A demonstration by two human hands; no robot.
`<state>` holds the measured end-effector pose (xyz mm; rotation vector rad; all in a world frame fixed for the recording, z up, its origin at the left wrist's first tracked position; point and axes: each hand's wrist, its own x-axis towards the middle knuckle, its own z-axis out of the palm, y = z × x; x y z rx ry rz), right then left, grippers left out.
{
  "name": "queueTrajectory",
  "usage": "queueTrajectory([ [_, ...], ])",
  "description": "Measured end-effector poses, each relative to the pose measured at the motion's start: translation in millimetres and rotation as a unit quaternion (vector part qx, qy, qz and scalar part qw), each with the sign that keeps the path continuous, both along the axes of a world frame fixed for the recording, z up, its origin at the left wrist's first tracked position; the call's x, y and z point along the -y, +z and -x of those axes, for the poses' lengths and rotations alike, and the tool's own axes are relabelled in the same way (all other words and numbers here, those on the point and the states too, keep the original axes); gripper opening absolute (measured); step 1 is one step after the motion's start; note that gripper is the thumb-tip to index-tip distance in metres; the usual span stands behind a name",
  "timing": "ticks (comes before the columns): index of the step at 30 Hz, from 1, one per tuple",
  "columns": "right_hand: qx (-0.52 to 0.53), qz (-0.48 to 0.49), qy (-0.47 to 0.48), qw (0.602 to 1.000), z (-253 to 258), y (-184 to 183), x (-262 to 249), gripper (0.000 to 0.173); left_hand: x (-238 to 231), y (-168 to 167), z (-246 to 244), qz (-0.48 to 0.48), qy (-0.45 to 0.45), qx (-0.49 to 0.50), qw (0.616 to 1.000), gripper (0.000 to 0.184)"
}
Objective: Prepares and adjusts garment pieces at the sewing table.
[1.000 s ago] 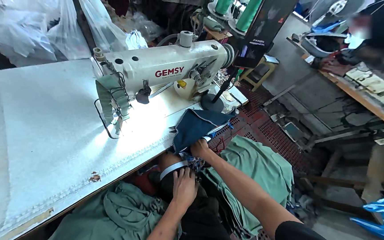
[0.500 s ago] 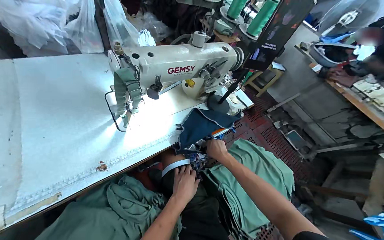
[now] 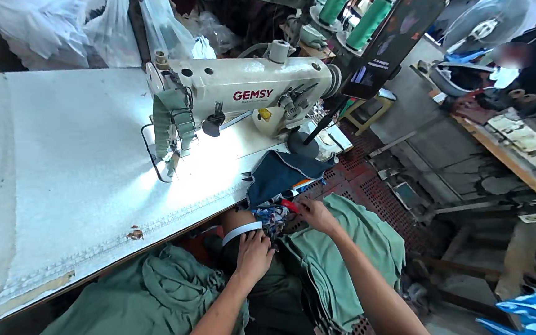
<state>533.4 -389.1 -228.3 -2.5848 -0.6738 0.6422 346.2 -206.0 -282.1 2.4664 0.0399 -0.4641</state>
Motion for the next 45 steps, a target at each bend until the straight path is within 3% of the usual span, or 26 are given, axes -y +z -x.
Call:
queueTrajectory([
  [3,-0.034,-0.084,-0.051,0.995,12,0,7,0.038,-1,0,1,0.032,0.026,0.010,0.999,0.036],
  [6,-0.142,-0.208,-0.095,0.963,36,6,3,0.033,-4,7,2,0.183,0.134,0.055,0.972,0.048],
  [8,-0.224,-0.274,-0.089,0.931,56,13,-4,0.029,-9,18,2,0.344,0.217,0.098,0.908,0.052],
  [11,-0.306,-0.347,-0.051,0.885,86,14,-19,0.027,-19,34,7,0.492,0.270,0.168,0.810,0.028],
  [14,-0.373,-0.400,-0.020,0.837,109,14,-41,0.029,-38,47,25,0.473,0.274,0.211,0.810,0.022],
  [18,-0.450,-0.376,-0.012,0.810,126,20,-75,0.051,-62,55,60,0.415,0.285,0.242,0.829,0.022],
  [23,-0.476,-0.381,0.059,0.791,141,31,-111,0.040,-79,62,88,0.433,0.346,0.285,0.782,0.019],
  [27,-0.453,-0.381,0.087,0.801,142,38,-124,0.038,-86,62,90,0.439,0.353,0.306,0.767,0.020],
  [29,-0.403,-0.341,0.096,0.844,140,41,-126,0.045,-86,60,90,0.383,0.337,0.312,0.801,0.022],
  [31,-0.356,-0.278,0.092,0.887,140,43,-126,0.055,-82,59,90,0.256,0.300,0.321,0.861,0.026],
  [34,-0.349,-0.252,0.055,0.901,145,32,-122,0.065,-71,52,86,0.133,0.250,0.326,0.902,0.024],
  [36,-0.356,-0.261,0.020,0.897,151,21,-119,0.066,-68,51,86,0.157,0.246,0.317,0.902,0.026],
  [38,-0.362,-0.277,0.002,0.890,159,13,-117,0.064,-72,56,85,0.268,0.251,0.320,0.873,0.035],
  [41,-0.364,-0.303,0.035,0.880,174,9,-120,0.065,-77,66,80,0.454,0.249,0.360,0.776,0.058],
  [43,-0.344,-0.315,0.067,0.882,189,12,-124,0.062,-72,73,77,0.526,0.244,0.372,0.725,0.072],
  [45,-0.288,-0.351,0.083,0.887,204,17,-129,0.055,-66,80,77,0.548,0.231,0.386,0.705,0.079],
])
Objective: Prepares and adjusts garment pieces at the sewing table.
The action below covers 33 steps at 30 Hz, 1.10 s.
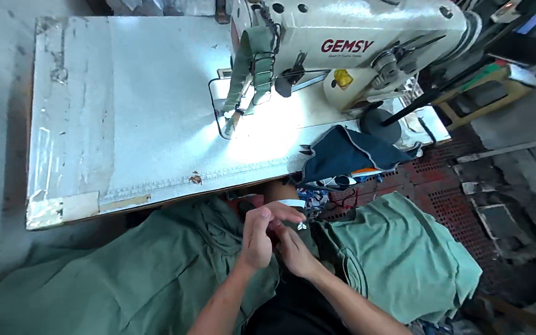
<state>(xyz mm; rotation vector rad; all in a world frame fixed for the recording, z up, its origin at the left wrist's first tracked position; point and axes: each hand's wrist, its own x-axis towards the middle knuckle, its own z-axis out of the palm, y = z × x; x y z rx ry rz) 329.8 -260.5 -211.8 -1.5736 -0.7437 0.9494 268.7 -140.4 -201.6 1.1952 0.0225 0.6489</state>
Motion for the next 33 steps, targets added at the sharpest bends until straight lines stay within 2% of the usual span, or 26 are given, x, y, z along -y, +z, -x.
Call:
queueTrajectory([
  [4,0.106,-0.052,-0.031,0.993,11,4,2,0.044,4,5,7,-0.058,0.004,0.073,0.996,0.081],
  [9,0.158,-0.096,-0.025,0.983,10,24,0,0.042,6,21,9,-0.156,0.048,0.100,0.981,0.082],
  [12,0.158,-0.104,-0.014,0.982,7,22,4,0.044,7,21,7,-0.155,0.041,0.106,0.981,0.083],
  [17,0.094,-0.106,-0.009,0.990,5,16,4,0.043,5,1,4,-0.168,0.056,0.168,0.970,0.078],
  [21,0.105,-0.134,0.001,0.986,4,11,3,0.042,6,14,6,-0.161,0.073,0.131,0.975,0.079],
  [25,0.124,-0.141,0.009,0.982,4,6,5,0.046,5,0,4,-0.166,0.068,0.166,0.970,0.077],
  [29,0.127,-0.124,-0.003,0.984,2,23,1,0.040,7,11,7,-0.143,0.052,0.117,0.981,0.077],
  [33,0.126,-0.123,-0.010,0.984,2,23,1,0.038,10,18,7,-0.144,0.060,0.086,0.984,0.077],
])
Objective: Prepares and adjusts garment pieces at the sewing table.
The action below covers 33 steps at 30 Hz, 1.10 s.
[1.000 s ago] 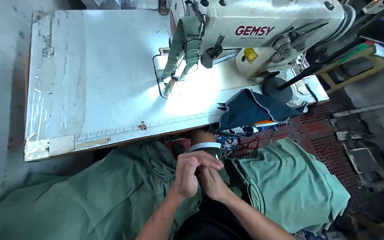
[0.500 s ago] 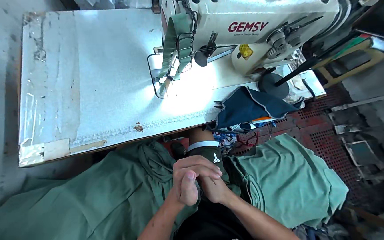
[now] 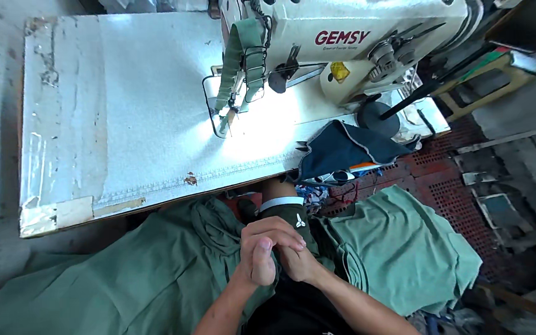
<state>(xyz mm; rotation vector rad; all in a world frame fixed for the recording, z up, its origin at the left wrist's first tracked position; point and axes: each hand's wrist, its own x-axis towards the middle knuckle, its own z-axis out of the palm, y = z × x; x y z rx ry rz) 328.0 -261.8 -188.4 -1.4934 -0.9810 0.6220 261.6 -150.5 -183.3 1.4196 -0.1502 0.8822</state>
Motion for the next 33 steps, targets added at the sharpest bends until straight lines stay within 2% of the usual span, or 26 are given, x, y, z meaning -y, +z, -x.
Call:
queueTrajectory([
  [7,-0.003,0.019,0.013,1.000,-4,-5,6,0.040,4,-6,-5,0.012,-0.014,0.000,1.000,0.076],
  [11,0.014,0.052,0.021,0.998,-20,-23,16,0.066,-5,-16,1,0.049,0.034,-0.036,0.998,0.067],
  [14,0.013,0.152,-0.057,0.987,-58,-30,43,0.053,-24,-22,11,0.049,0.086,-0.079,0.992,0.061],
  [16,0.057,0.225,-0.179,0.956,-94,-34,60,0.049,-28,-28,16,0.057,0.110,-0.099,0.987,0.057],
  [18,0.123,0.322,-0.278,0.896,-131,-38,67,0.057,-23,-35,16,0.079,0.119,-0.125,0.982,0.054],
  [20,0.177,0.389,-0.313,0.848,-160,-47,65,0.064,-13,-38,13,0.073,0.103,-0.157,0.979,0.054],
  [21,0.193,0.405,-0.309,0.838,-169,-51,62,0.065,-9,-38,12,0.058,0.087,-0.172,0.979,0.055],
  [24,0.229,0.401,-0.250,0.851,-179,-55,50,0.066,-6,-36,9,-0.004,0.044,-0.185,0.982,0.054],
  [28,0.221,0.339,-0.209,0.890,-176,-55,36,0.068,-11,-36,9,-0.026,0.050,-0.203,0.977,0.049],
  [33,0.150,0.290,-0.233,0.916,-177,-59,27,0.051,-7,-19,-20,-0.047,0.061,-0.224,0.971,0.031],
])
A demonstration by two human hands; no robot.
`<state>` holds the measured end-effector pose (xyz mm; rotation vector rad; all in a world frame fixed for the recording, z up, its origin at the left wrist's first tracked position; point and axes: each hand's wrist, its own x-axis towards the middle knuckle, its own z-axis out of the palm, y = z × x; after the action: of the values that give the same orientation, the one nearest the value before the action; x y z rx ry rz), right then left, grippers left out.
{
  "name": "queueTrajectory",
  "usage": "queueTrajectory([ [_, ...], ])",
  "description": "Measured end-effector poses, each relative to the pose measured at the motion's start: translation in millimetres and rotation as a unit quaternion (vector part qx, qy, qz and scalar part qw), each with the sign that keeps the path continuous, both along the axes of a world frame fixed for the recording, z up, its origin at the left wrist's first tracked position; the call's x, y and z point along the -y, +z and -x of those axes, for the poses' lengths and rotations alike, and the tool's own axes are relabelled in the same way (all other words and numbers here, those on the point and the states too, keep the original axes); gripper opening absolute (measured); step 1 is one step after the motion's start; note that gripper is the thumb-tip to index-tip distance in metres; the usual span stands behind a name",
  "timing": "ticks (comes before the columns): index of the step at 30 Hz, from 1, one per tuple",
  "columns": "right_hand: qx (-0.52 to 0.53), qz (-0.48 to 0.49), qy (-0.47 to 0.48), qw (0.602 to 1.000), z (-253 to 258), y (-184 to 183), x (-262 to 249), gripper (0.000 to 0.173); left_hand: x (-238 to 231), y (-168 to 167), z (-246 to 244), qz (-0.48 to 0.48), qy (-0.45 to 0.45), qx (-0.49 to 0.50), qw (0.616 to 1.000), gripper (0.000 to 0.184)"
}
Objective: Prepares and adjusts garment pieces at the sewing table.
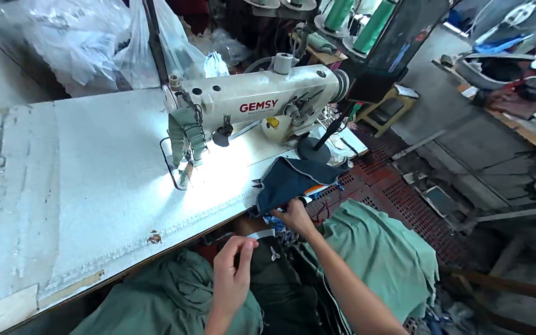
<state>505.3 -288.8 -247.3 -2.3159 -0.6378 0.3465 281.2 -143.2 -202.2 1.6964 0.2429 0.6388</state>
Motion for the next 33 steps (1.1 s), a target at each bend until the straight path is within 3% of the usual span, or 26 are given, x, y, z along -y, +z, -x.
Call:
queueTrajectory([
  [3,-0.001,-0.001,-0.021,1.000,-3,-3,7,0.046,1,20,-28,-0.042,-0.007,0.016,0.999,0.024],
  [6,0.027,0.021,-0.028,0.999,-9,0,20,0.050,-1,30,-62,-0.102,0.019,-0.004,0.995,0.033],
  [10,0.044,0.034,-0.056,0.997,-5,17,35,0.035,1,26,-101,-0.218,0.027,-0.176,0.960,0.055],
  [12,0.014,0.032,-0.065,0.997,2,22,45,0.032,5,33,-105,-0.238,-0.052,-0.244,0.938,0.049],
  [14,-0.054,0.047,-0.044,0.996,18,26,56,0.034,6,33,-99,-0.241,-0.203,-0.262,0.912,0.038],
  [16,-0.149,0.114,0.030,0.982,43,33,64,0.034,4,22,-90,-0.251,-0.321,-0.299,0.863,0.030],
  [18,-0.232,0.142,0.125,0.954,72,38,69,0.035,-8,9,-77,-0.204,-0.341,-0.334,0.855,0.035],
  [21,-0.256,0.005,0.205,0.945,107,38,64,0.026,-30,-3,-43,-0.093,-0.233,-0.321,0.913,0.042],
  [24,-0.095,-0.211,0.133,0.964,135,33,23,0.018,-28,-13,-6,0.050,-0.140,-0.285,0.947,0.044],
  [26,-0.015,-0.289,0.120,0.949,146,34,-17,0.016,-13,-15,12,0.182,-0.084,-0.229,0.953,0.044],
  [29,0.008,-0.315,0.168,0.934,156,46,-60,0.017,4,-10,15,0.361,0.029,-0.104,0.926,0.052],
  [31,0.008,-0.303,0.202,0.932,157,56,-73,0.023,1,-2,13,0.342,0.104,-0.062,0.932,0.049],
  [33,0.011,-0.271,0.210,0.939,155,65,-78,0.027,-8,-3,19,0.169,0.154,-0.065,0.971,0.046],
])
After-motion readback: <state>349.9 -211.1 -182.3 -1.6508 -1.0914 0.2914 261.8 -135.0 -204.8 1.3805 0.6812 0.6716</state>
